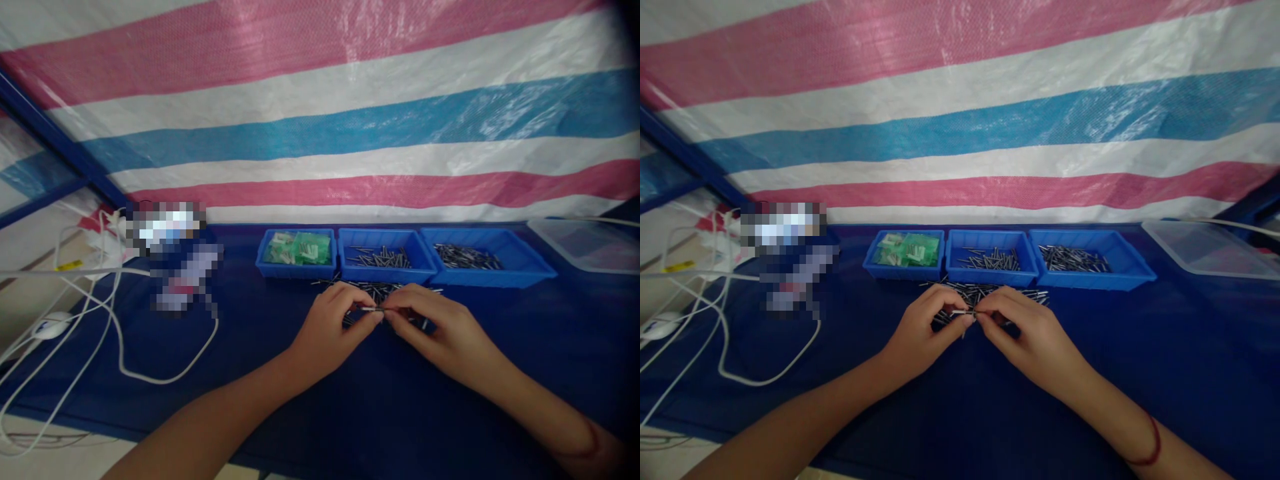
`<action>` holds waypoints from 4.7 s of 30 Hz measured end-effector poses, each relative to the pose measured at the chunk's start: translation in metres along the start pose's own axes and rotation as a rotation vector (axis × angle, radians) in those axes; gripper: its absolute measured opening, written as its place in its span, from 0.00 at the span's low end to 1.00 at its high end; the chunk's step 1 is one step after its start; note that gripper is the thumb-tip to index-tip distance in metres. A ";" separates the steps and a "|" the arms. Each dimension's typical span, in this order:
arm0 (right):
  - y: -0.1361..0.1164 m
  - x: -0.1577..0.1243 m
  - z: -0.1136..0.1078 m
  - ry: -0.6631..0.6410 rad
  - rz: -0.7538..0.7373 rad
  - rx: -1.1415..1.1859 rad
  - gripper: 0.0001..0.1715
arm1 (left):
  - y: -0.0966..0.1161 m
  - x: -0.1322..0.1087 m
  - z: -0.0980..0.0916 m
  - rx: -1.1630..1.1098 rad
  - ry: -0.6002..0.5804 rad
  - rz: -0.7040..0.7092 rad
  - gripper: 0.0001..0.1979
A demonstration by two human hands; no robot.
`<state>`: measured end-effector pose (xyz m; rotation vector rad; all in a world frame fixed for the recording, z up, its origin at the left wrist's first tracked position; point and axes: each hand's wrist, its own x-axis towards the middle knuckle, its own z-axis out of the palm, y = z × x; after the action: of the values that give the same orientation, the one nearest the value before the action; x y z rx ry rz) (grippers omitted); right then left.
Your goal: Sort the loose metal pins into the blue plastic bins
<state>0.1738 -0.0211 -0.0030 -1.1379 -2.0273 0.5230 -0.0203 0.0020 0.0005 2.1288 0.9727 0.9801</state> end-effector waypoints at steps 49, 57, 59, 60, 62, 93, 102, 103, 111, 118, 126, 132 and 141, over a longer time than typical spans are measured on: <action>-0.013 0.000 -0.018 -0.359 -0.017 -0.231 0.04 | -0.001 -0.002 -0.003 0.246 -0.192 0.180 0.10; -0.016 0.003 -0.015 -0.068 0.027 0.091 0.07 | -0.004 0.000 0.000 0.079 -0.140 0.082 0.07; -0.016 0.003 -0.012 -0.006 0.100 0.169 0.07 | -0.003 0.000 0.002 0.035 -0.123 0.061 0.07; -0.016 0.002 -0.010 0.035 0.140 0.216 0.07 | -0.003 0.000 0.003 0.020 -0.111 0.052 0.07; -0.015 0.001 -0.006 0.117 0.206 0.307 0.08 | -0.001 0.000 0.004 0.001 -0.082 0.036 0.07; -0.005 0.008 -0.013 0.028 0.139 0.089 0.07 | -0.004 0.000 0.003 0.047 0.072 0.045 0.06; 0.069 0.007 -0.086 0.502 0.394 -0.731 0.13 | -0.009 0.000 0.002 0.273 -0.070 0.078 0.07; 0.077 0.006 -0.091 0.506 0.413 -0.776 0.14 | -0.009 0.000 0.002 0.293 -0.083 0.082 0.07; 0.060 0.010 -0.080 0.495 0.269 -0.766 0.12 | -0.010 0.001 -0.001 0.518 -0.157 0.051 0.11; 0.015 0.012 -0.040 0.180 -0.060 -0.438 0.08 | -0.016 0.003 -0.003 0.626 -0.197 0.022 0.13; 0.011 0.009 -0.019 -0.035 -0.112 -0.347 0.09 | -0.014 0.001 0.004 0.656 -0.219 0.065 0.14; 0.010 0.007 -0.014 -0.063 -0.069 -0.328 0.10 | -0.012 0.001 0.009 0.673 -0.235 0.041 0.07; 0.011 0.005 -0.001 0.038 0.227 -0.037 0.09 | -0.006 0.002 0.005 0.415 -0.138 -0.024 0.06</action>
<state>0.1789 -0.0106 -0.0077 -1.3995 -1.8937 0.5734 -0.0176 0.0057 -0.0056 2.4754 1.2097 0.6489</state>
